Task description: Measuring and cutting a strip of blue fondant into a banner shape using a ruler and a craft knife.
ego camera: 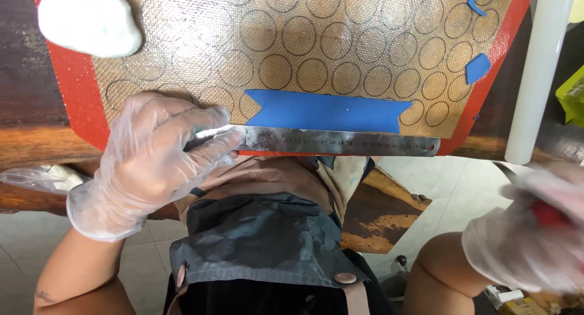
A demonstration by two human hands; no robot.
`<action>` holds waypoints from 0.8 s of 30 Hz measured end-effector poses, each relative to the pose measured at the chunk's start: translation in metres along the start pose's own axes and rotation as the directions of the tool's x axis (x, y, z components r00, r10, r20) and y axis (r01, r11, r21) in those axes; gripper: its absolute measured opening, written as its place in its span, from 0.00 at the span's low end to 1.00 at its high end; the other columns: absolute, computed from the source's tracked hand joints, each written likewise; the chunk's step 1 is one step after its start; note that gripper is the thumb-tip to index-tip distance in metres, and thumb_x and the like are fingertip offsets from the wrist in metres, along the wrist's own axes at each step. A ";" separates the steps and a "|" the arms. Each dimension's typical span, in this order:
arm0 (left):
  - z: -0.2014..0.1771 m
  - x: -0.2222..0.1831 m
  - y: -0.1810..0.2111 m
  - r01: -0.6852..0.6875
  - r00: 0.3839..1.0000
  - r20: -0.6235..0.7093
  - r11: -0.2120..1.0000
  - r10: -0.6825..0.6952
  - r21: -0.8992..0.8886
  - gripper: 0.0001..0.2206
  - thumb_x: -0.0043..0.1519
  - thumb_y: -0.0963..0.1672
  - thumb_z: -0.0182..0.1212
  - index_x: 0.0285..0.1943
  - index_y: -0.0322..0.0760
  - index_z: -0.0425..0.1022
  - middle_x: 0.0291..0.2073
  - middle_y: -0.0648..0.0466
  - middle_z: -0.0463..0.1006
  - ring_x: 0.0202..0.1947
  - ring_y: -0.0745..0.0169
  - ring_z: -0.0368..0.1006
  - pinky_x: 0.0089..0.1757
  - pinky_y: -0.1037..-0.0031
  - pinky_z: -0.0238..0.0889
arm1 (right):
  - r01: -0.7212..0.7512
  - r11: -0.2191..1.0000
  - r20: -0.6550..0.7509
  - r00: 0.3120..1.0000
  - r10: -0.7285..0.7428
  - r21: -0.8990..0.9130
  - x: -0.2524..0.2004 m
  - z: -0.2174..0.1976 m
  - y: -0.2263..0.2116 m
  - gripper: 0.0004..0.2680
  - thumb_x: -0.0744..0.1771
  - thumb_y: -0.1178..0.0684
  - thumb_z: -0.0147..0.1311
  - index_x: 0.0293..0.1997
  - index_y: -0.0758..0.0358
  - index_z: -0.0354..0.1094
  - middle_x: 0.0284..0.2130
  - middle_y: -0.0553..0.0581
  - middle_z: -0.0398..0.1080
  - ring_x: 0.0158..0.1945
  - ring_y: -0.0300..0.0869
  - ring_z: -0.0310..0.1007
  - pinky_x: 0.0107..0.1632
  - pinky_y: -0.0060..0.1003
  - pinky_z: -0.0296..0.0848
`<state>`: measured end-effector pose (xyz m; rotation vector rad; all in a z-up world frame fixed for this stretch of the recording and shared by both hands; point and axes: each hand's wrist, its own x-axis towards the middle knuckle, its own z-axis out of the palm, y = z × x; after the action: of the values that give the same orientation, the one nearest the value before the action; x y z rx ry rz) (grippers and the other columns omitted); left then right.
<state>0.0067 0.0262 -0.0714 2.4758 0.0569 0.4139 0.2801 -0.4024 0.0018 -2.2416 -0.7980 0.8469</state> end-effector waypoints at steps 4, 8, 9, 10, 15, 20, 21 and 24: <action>0.002 -0.002 -0.003 -0.027 0.999 -0.019 0.999 0.028 0.017 0.12 0.58 0.42 0.78 0.48 0.35 0.85 0.47 0.50 0.80 0.46 0.52 0.71 0.50 0.62 0.63 | 0.587 0.761 -0.624 0.712 -0.323 0.275 0.015 0.049 -0.016 0.09 0.66 0.42 0.44 0.31 0.53 0.52 0.30 0.49 0.54 0.34 0.36 0.54 0.51 0.31 0.63; 0.004 -0.003 -0.005 -0.058 0.997 -0.038 0.998 0.060 0.037 0.11 0.59 0.42 0.78 0.48 0.35 0.85 0.47 0.50 0.81 0.45 0.54 0.72 0.50 0.62 0.63 | 0.735 0.651 -0.632 0.416 -0.654 -0.189 0.074 0.101 -0.107 0.13 0.75 0.57 0.44 0.31 0.61 0.49 0.24 0.58 0.57 0.24 0.43 0.56 0.29 0.43 0.61; 0.005 -0.003 -0.005 -0.057 0.997 -0.041 0.998 0.058 0.038 0.11 0.59 0.42 0.78 0.48 0.35 0.85 0.47 0.50 0.81 0.45 0.54 0.72 0.50 0.62 0.63 | 0.737 0.648 -0.630 0.415 -0.656 -0.189 0.084 0.105 -0.108 0.13 0.75 0.57 0.44 0.31 0.61 0.49 0.24 0.58 0.57 0.24 0.43 0.56 0.29 0.43 0.61; 0.006 -0.003 -0.005 -0.057 0.997 -0.058 0.998 0.058 0.026 0.10 0.59 0.41 0.78 0.47 0.34 0.85 0.46 0.50 0.80 0.45 0.54 0.72 0.50 0.63 0.63 | 0.799 0.595 -0.499 0.482 -0.720 -0.088 0.094 0.108 -0.109 0.06 0.72 0.56 0.49 0.41 0.61 0.54 0.30 0.56 0.64 0.28 0.41 0.67 0.33 0.38 0.73; 0.006 -0.004 -0.005 -0.063 0.995 -0.081 0.998 0.065 0.022 0.09 0.60 0.41 0.77 0.46 0.32 0.84 0.45 0.50 0.81 0.44 0.54 0.72 0.50 0.63 0.62 | 0.759 0.487 -0.261 0.622 -0.738 0.433 0.114 0.147 -0.118 0.21 0.75 0.34 0.35 0.46 0.65 0.67 0.38 0.61 0.76 0.38 0.44 0.84 0.31 0.29 0.89; 0.005 -0.004 -0.005 -0.064 0.994 -0.083 0.998 0.066 0.019 0.10 0.58 0.41 0.77 0.47 0.34 0.85 0.47 0.51 0.80 0.44 0.53 0.71 0.49 0.61 0.62 | 0.649 0.650 -0.250 0.757 -0.604 0.395 0.112 0.159 -0.132 0.19 0.70 0.39 0.47 0.33 0.70 0.70 0.28 0.64 0.74 0.28 0.46 0.79 0.33 0.34 0.82; 0.005 -0.003 -0.005 -0.064 0.994 -0.084 0.998 0.065 0.018 0.10 0.58 0.41 0.77 0.47 0.34 0.85 0.47 0.51 0.80 0.44 0.53 0.71 0.49 0.61 0.62 | 0.649 0.650 -0.249 0.757 -0.604 0.395 0.112 0.159 -0.136 0.19 0.70 0.39 0.47 0.33 0.70 0.70 0.28 0.64 0.74 0.28 0.46 0.79 0.33 0.34 0.82; 0.004 -0.003 -0.005 -0.074 0.994 -0.082 0.997 0.075 0.010 0.09 0.58 0.41 0.76 0.46 0.34 0.86 0.46 0.50 0.80 0.44 0.53 0.71 0.49 0.61 0.62 | 0.614 0.730 -0.218 0.789 -0.574 0.300 0.111 0.158 -0.144 0.20 0.71 0.36 0.43 0.30 0.65 0.68 0.29 0.60 0.74 0.29 0.45 0.79 0.35 0.34 0.82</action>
<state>0.0050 0.0274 -0.0783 2.4728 -0.0003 0.5479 0.1882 -0.1819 -0.0332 -1.5407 -1.1249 0.4896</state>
